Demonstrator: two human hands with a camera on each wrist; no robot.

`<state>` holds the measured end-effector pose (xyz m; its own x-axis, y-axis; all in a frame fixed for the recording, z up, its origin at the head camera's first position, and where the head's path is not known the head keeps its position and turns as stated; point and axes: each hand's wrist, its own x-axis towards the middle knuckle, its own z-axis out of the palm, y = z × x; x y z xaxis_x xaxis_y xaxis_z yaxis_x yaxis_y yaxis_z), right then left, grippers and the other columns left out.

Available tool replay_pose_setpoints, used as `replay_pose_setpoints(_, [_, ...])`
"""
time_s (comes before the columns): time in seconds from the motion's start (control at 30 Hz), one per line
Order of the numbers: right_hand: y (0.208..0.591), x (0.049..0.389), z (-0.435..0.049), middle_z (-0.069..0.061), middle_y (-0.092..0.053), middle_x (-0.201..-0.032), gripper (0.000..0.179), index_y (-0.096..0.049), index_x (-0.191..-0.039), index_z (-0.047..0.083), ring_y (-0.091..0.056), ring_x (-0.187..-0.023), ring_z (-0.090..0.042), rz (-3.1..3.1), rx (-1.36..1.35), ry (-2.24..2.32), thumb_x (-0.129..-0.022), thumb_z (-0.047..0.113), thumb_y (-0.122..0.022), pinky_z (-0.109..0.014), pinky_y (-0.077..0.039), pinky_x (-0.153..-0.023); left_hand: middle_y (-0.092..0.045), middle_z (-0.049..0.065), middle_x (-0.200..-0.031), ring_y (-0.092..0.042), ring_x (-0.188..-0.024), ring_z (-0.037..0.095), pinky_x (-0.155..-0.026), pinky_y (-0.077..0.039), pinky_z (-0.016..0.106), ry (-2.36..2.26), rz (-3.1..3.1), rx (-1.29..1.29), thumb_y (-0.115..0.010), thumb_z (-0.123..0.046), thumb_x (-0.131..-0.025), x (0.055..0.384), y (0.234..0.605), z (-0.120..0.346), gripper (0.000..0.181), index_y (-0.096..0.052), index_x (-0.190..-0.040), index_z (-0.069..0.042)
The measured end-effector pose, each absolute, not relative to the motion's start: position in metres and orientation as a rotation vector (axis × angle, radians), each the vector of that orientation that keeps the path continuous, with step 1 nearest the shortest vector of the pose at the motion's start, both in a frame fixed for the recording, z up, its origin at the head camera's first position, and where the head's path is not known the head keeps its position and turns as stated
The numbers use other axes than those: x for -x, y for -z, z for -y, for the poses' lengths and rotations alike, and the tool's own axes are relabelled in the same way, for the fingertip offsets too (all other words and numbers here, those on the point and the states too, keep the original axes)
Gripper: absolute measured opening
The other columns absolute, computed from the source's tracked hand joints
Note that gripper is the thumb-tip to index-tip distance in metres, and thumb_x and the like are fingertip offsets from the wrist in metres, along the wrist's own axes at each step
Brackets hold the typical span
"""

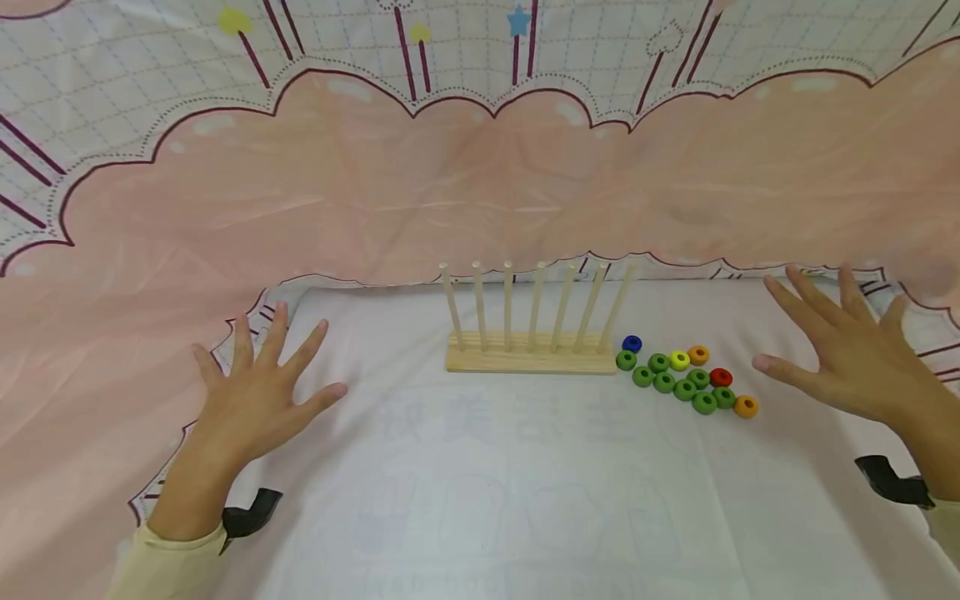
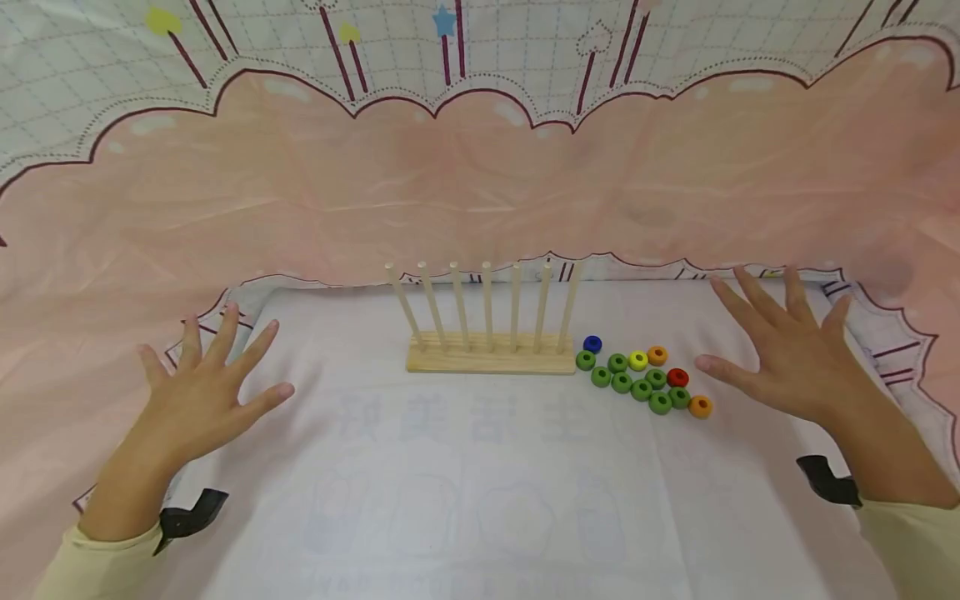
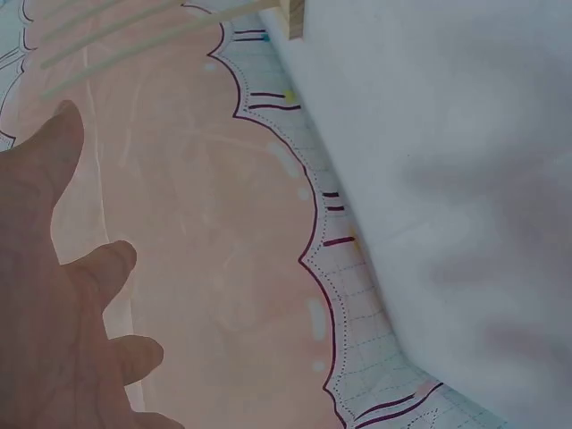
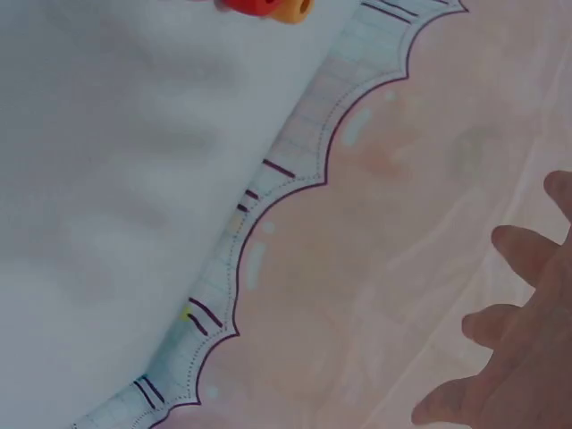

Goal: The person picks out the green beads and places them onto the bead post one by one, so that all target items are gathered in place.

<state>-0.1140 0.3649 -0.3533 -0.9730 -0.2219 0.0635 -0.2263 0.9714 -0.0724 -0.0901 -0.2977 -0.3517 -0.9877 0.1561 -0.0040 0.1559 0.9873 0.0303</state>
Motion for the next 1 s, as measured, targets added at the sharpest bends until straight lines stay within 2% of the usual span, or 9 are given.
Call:
replay_pose_setpoints(0.07, [0.356,0.114,-0.368,-0.014,-0.001,-0.172,0.104,-0.003,-0.166,0.027,0.016,-0.153,-0.05,3.076,-0.355,-0.183,-0.09,0.062,-0.065,-0.084,0.015,-0.105,0.014,0.008,-0.172,0.013,-0.152,0.057,-0.101,0.013,0.089,-0.079,-3.128,-0.261,-0.042,-0.078,-0.094,0.092,0.352,0.296,0.085,-0.013,-0.164,-0.039])
replay_pose_setpoints(0.17, [0.36,0.115,-0.371,-0.023,-0.013,-0.17,0.102,-0.005,-0.166,0.029,-0.007,-0.154,-0.054,3.115,-0.345,-0.292,-0.091,0.057,-0.068,-0.085,-0.009,-0.109,0.008,0.007,-0.173,0.005,-0.155,0.052,-0.106,0.005,0.088,-0.188,-3.127,-0.302,-0.044,-0.07,-0.098,0.097,0.356,0.294,0.08,-0.014,-0.164,-0.037])
replay_pose_setpoints(0.3, [0.372,0.12,-0.374,-0.029,-0.034,-0.161,0.095,-0.011,-0.166,0.031,-0.037,-0.139,-0.057,3.159,-0.322,-0.422,-0.093,0.053,-0.069,-0.083,-0.034,-0.094,-0.007,0.009,-0.173,-0.008,-0.157,0.047,-0.114,-0.009,0.08,-0.511,-3.101,-0.408,-0.051,-0.055,-0.103,0.108,0.371,0.288,0.074,-0.021,-0.164,-0.029])
replay_pose_setpoints(0.43, [0.389,0.125,-0.376,-0.025,-0.055,-0.146,0.082,-0.026,-0.163,0.025,-0.047,-0.131,-0.055,3.176,-0.35,-0.578,-0.096,0.047,-0.067,-0.08,-0.038,-0.093,-0.022,0.012,-0.17,-0.022,-0.156,0.041,-0.118,-0.023,0.07,-0.854,-3.033,-0.482,-0.055,-0.042,-0.105,0.125,0.394,0.278,0.067,-0.03,-0.162,-0.02])
replay_pose_setpoints(0.53, [0.402,0.129,-0.376,-0.024,-0.062,-0.138,0.068,-0.04,-0.157,0.018,-0.05,-0.129,-0.051,3.178,-0.397,-0.717,-0.099,0.041,-0.066,-0.078,-0.039,-0.095,-0.034,0.011,-0.166,-0.034,-0.151,0.037,-0.117,-0.034,0.063,-1.053,-2.975,-0.461,-0.054,-0.037,-0.106,0.137,0.41,0.266,0.06,-0.036,-0.16,-0.016])
replay_pose_setpoints(0.6, [0.409,0.132,-0.375,-0.019,-0.067,-0.132,0.058,-0.051,-0.15,0.015,-0.055,-0.125,-0.042,3.176,-0.414,-0.796,-0.099,0.038,-0.066,-0.07,-0.045,-0.097,-0.041,0.011,-0.162,-0.042,-0.147,0.036,-0.114,-0.04,0.059,-1.171,-2.919,-0.422,-0.053,-0.036,-0.107,0.145,0.418,0.256,0.057,-0.04,-0.158,-0.015])
replay_pose_setpoints(0.67, [0.415,0.134,-0.374,-0.013,-0.07,-0.123,0.049,-0.059,-0.142,0.015,-0.06,-0.117,-0.028,3.19,-0.412,-0.863,-0.099,0.038,-0.067,-0.053,-0.053,-0.097,-0.046,0.01,-0.158,-0.049,-0.142,0.035,-0.112,-0.044,0.056,-1.272,-2.854,-0.359,-0.052,-0.037,-0.107,0.152,0.425,0.245,0.053,-0.044,-0.156,-0.015])
replay_pose_setpoints(0.8, [0.424,0.139,-0.374,0.0,-0.071,-0.107,0.031,-0.071,-0.12,0.018,-0.061,-0.096,-0.001,3.215,-0.386,-0.985,-0.096,0.037,-0.072,-0.021,-0.053,-0.083,-0.05,0.006,-0.155,-0.052,-0.141,0.033,-0.115,-0.042,0.056,-1.462,-2.689,-0.219,-0.051,-0.043,-0.107,0.166,0.436,0.224,0.052,-0.05,-0.152,-0.016])
replay_pose_setpoints(1.0, [0.429,0.141,-0.383,-0.002,-0.07,-0.109,0.021,-0.072,-0.11,0.015,-0.06,-0.095,0.001,3.25,-0.38,-1.171,-0.094,0.028,-0.076,-0.019,-0.053,-0.08,-0.055,0.004,-0.152,-0.045,-0.147,0.027,-0.121,-0.034,0.053,-1.629,-2.547,-0.133,-0.054,-0.048,-0.104,0.182,0.448,0.2,0.053,-0.055,-0.148,-0.017])
